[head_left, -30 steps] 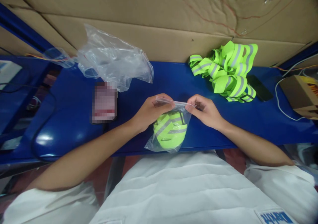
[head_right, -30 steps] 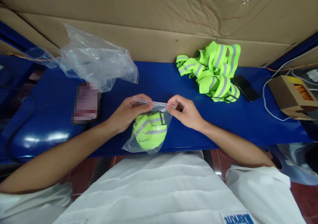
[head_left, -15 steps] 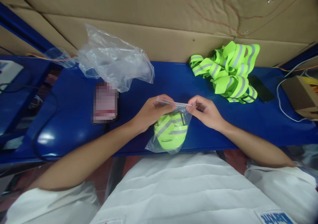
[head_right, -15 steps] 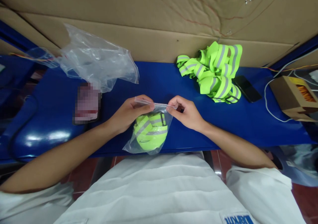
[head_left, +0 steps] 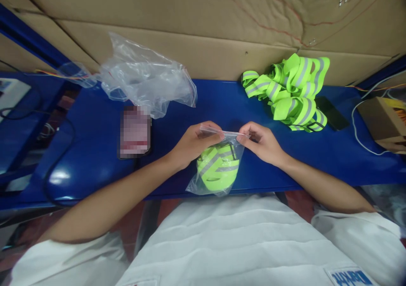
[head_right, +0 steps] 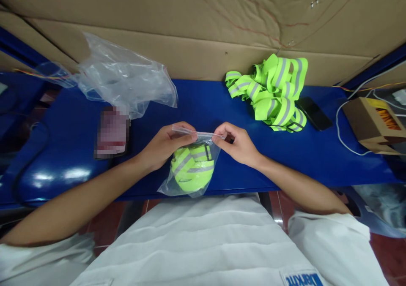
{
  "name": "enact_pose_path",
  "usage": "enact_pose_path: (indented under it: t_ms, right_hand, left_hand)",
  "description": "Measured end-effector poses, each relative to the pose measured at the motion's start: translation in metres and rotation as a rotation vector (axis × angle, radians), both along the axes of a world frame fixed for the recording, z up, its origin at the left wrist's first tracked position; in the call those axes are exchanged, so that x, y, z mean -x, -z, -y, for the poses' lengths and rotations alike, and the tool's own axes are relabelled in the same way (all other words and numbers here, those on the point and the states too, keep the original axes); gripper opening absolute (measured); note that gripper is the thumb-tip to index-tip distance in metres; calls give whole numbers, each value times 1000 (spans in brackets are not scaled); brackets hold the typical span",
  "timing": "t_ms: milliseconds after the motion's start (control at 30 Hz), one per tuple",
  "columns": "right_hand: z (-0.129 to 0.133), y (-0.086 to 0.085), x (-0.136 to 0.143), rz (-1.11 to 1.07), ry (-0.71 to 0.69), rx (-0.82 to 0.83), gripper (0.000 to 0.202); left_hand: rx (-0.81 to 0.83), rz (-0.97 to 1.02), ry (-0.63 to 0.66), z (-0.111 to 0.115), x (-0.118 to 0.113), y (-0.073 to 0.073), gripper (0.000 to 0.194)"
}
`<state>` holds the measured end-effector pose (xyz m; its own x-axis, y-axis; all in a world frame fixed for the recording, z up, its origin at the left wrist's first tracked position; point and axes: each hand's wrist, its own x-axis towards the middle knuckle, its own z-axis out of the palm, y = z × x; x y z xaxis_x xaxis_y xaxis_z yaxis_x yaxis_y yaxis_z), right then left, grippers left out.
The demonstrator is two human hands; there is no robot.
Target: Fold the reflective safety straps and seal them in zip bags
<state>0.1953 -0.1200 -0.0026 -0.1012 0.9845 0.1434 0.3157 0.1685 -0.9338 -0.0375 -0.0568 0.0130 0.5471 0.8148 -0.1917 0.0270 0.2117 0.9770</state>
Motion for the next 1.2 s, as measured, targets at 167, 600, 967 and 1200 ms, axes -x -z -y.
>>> enact_pose_path:
  t_ms: [167, 600, 967, 1200]
  right_hand:
    - [1, 1, -1, 5, -2, 1, 28]
    - [-2, 2, -1, 11, 0, 20, 33]
    - [1, -4, 0, 14, -45, 2, 30]
    - [1, -5, 0, 23, -29, 25, 40]
  left_hand:
    - [-3, 1, 2, 1, 1, 1, 37]
    - [-12, 17, -2, 1, 0, 3, 33]
    - [-102, 28, -100, 4, -1, 4, 28]
    - [-109, -13, -99, 4, 0, 2, 30]
